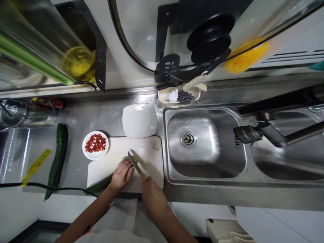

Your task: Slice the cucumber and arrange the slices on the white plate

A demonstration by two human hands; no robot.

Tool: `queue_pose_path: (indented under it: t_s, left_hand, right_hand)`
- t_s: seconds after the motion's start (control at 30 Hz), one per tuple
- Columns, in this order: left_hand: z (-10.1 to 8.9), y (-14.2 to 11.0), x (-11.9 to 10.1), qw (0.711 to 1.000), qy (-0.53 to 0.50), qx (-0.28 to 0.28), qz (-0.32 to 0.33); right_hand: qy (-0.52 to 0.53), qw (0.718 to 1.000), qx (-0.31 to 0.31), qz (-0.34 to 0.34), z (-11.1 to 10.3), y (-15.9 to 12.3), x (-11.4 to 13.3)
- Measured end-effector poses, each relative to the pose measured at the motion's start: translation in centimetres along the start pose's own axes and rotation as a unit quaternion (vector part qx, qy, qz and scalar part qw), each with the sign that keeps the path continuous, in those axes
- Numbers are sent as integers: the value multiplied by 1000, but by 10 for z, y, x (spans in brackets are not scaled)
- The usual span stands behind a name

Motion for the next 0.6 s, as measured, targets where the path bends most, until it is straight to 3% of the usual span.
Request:
queue_pose_path:
  t_s: [0.3, 0.6]
  left_hand:
    - [2, -2, 1, 1000, -8, 9, -3]
    - [2, -2, 1, 1000, -2, 6, 3]
  right_hand:
    - [4, 1000, -10, 5, -6, 13, 8]
    - [-16, 1000, -23, 4, 15, 30, 3]
Point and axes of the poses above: each hand's wrist, its own y-axis towards the middle knuckle, its own z-axis out of the palm, x = y × z, the point moved 3 cm from there along y, towards the middle knuckle, and after that the axes turned 7 degrees about y, right-handed, at the moved point
